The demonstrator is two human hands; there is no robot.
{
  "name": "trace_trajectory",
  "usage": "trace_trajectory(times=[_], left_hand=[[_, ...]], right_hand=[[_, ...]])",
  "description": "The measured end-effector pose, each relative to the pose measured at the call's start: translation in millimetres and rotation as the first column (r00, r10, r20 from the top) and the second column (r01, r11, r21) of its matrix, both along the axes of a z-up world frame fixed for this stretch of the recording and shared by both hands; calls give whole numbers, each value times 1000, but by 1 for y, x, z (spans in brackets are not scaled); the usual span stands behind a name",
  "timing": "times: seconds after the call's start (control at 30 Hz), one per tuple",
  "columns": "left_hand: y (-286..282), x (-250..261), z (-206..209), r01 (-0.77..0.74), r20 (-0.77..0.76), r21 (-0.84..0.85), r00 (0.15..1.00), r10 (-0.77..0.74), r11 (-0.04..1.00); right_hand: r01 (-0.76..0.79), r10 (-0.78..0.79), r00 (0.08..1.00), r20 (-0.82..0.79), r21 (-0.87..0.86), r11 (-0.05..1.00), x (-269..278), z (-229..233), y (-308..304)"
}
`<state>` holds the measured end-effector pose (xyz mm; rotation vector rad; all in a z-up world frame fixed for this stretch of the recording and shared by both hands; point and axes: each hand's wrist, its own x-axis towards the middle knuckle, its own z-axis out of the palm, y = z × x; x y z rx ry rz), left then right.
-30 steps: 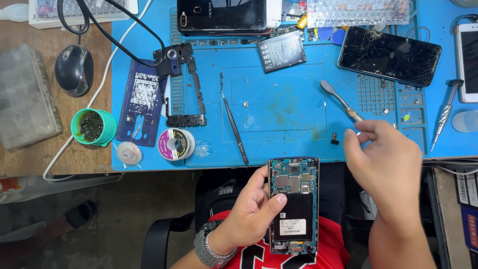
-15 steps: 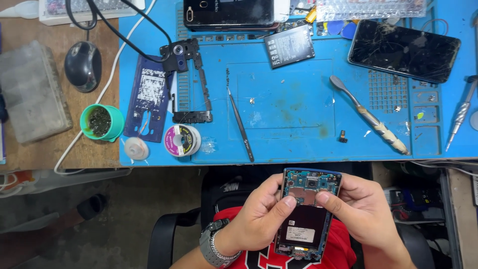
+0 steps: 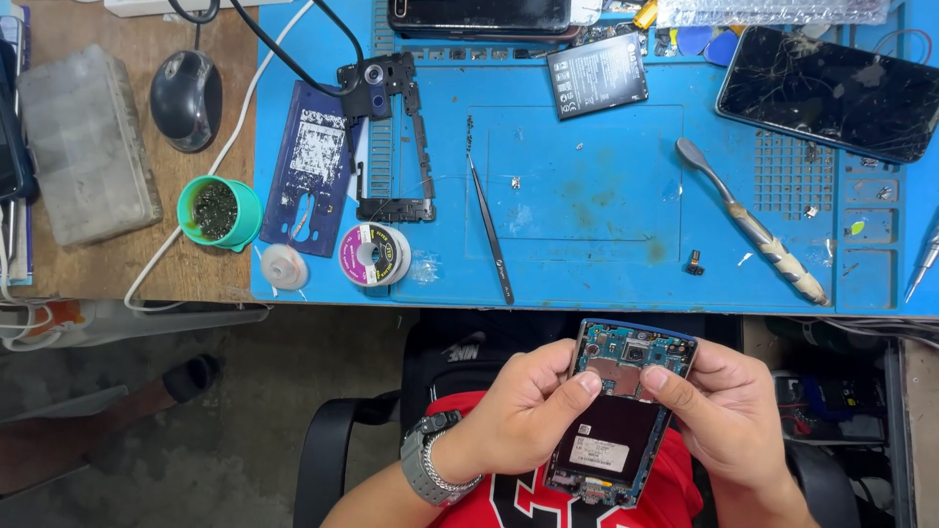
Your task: The person cleans a small electronic component with a brush and liquid, then picks up a disassembled smartphone. They use tweezers to connect a ribbon cable to the motherboard, attach a battery, and plug in a charging cable.
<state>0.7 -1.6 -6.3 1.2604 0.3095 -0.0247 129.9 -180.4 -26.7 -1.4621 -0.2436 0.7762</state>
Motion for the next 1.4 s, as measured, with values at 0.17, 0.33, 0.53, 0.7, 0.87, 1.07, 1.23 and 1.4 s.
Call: trace_trajectory(times=[0.17, 0.33, 0.53, 0.7, 0.87, 1.07, 1.23, 1.4], left_hand=[[6, 5, 4, -18, 35, -75, 999, 21, 997], [10, 7, 8, -83, 34, -98, 996, 87, 992], [4, 12, 4, -220, 98, 90, 973, 211, 971], [15, 18, -3, -138, 64, 114, 989, 131, 984], [19, 21, 3, -67, 111, 106, 992, 55, 992], [39, 37, 30, -211, 559, 402, 827, -56, 891], [46, 55, 35, -342, 614, 434, 790, 5, 834], [40, 53, 36, -341, 367, 285, 902, 227, 896]], right_hand=[[-16, 17, 999, -34, 24, 1000, 0, 5, -2], [-45, 44, 995, -88, -11, 999, -4, 11, -3], [-77, 77, 997, 7, -68, 995, -5, 9, 4], [-65, 64, 994, 91, 3, 998, 2, -3, 2], [-33, 56, 958, 281, -86, 996, 11, 21, 7], [-140, 132, 593, 794, -60, 988, 28, 84, 31], [-107, 70, 537, 841, -15, 994, 47, 82, 48], [-96, 52, 837, 545, 53, 994, 47, 59, 38]])
